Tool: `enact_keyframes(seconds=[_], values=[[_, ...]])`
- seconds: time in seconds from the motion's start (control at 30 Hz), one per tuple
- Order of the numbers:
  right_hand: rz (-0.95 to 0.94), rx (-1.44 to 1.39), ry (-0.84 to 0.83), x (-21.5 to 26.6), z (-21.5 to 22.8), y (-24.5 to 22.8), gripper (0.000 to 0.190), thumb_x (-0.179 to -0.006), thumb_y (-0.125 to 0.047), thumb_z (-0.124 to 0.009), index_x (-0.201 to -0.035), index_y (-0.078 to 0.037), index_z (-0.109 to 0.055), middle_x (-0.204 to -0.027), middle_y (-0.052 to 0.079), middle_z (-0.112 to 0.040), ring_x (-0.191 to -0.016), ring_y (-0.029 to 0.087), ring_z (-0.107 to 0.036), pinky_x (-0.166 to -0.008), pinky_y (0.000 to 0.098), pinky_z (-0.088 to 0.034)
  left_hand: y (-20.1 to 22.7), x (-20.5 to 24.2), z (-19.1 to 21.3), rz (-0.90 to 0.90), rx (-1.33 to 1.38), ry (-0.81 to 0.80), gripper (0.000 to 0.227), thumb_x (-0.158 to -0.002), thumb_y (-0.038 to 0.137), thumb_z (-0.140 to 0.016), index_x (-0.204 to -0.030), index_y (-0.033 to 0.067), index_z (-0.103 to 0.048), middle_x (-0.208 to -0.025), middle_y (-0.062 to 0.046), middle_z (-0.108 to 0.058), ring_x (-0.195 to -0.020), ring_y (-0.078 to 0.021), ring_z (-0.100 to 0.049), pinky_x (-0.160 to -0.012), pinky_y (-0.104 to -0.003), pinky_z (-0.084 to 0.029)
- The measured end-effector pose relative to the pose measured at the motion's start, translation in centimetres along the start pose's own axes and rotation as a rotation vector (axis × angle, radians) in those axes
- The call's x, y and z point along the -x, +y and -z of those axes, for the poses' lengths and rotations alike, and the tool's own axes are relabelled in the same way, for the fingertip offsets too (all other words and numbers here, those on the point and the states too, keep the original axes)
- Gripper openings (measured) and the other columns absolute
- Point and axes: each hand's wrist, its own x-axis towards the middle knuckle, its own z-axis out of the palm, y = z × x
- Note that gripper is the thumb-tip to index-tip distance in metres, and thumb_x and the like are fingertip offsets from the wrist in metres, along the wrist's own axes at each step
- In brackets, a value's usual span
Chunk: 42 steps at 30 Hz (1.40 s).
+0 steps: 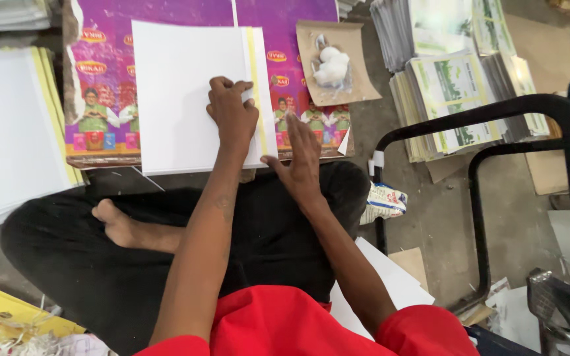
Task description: The person sits on the floor and repeatedly applies glue to the spine of a stack of white paper sheets. They then press the spine to secure the sheets together and place the finished stack aside. The person repeats this process with multiple stacks of paper.
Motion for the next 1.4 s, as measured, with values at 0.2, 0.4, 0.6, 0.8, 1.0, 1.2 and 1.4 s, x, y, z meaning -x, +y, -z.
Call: enact_keyframes(seconds=[0.2,0.4,0.6,0.8,1.0,1.2,1.4], values=[[0.088,-0.261,-0.047,1.4,1.3,-0.7,0.099,-0.091,-0.009,-0.079,-0.167,-0.01,-0.015,-0.157,0.011,-0.055,-0.148,0.033,-0.048,-0.124,0.0456,-0.032,-3.0,-2.4,1.0,0.048,0.159,-0.132,0.028,-0.105,0.021,-0.064,-0.133,0.021,-0.068,-0.128,-0.01,-0.051,-0.111,-0.0261,-0.059,-0.101,-0.045,-0.048],[0.05,-0.26,-0.095,0.8,1.5,-1.1,0.092,-0.1,-0.005,-0.067,-0.169,-0.011,-0.006,-0.16,0.01,-0.053,-0.151,0.033,-0.047,-0.126,0.0459,-0.034,-7.0,-1.8,11.0,0.13,-0.379,0.143,0.097,-0.075,0.04,-0.094,-0.145,-0.0025,-0.043,-0.144,-0.034,-0.039,-0.138,-0.0549,-0.035,-0.102,-0.063,-0.04],[0.066,-0.286,-0.128,-1.3,-0.3,-2.9,0.092,-0.104,-0.008,-0.068,-0.168,-0.011,-0.003,-0.163,0.011,-0.05,-0.156,0.035,-0.042,-0.129,0.047,-0.03,-10.7,-2.0,16.1,0.321,-0.225,0.048,0.096,-0.074,0.041,-0.097,-0.143,-0.0052,-0.047,-0.137,-0.03,-0.056,-0.125,-0.0445,-0.057,-0.1,-0.051,-0.049],[0.006,-0.314,-0.132,-1.1,-0.4,-3.9,0.092,-0.101,-0.005,-0.069,-0.167,-0.009,-0.005,-0.158,0.012,-0.055,-0.151,0.034,-0.049,-0.126,0.0456,-0.034,-26.5,-4.0,27.3,0.097,-0.426,0.327,0.097,-0.068,0.037,-0.104,-0.141,-0.0034,-0.056,-0.13,-0.023,-0.066,-0.119,-0.0453,-0.061,-0.095,-0.052,-0.049],[0.045,-0.447,-0.09,-1.0,-0.8,-5.4,0.084,-0.105,-0.002,-0.064,-0.169,-0.011,-0.01,-0.155,0.021,-0.058,-0.147,0.034,-0.056,-0.127,0.0454,-0.039,-39.4,-1.7,36.7,0.344,-0.545,0.282,0.087,-0.073,0.035,-0.101,-0.134,-0.0082,-0.056,-0.13,-0.029,-0.058,-0.117,-0.0472,-0.06,-0.095,-0.053,-0.051],[0.082,-0.473,-0.068,-0.7,-0.4,-5.0,0.082,-0.108,-0.012,-0.064,-0.17,-0.012,-0.01,-0.155,0.021,-0.057,-0.146,0.034,-0.057,-0.127,0.0459,-0.039,-39.6,-0.7,36.9,0.383,-0.55,0.31,0.09,-0.085,0.029,-0.096,-0.147,-0.0092,-0.043,-0.142,-0.036,-0.045,-0.133,-0.0524,-0.046,-0.112,-0.055,-0.041],[-0.033,-0.547,-0.024,0.8,1.1,-1.9,0.074,-0.11,-0.009,-0.06,-0.169,-0.009,-0.015,-0.158,0.021,-0.054,-0.146,0.032,-0.056,-0.126,0.0433,-0.04,-26.9,-1.5,30.5,0.187,-0.64,0.411,0.085,-0.1,0.01,-0.077,-0.163,-0.0071,-0.022,-0.164,-0.034,-0.027,-0.155,-0.0486,-0.03,-0.126,-0.059,-0.03]])
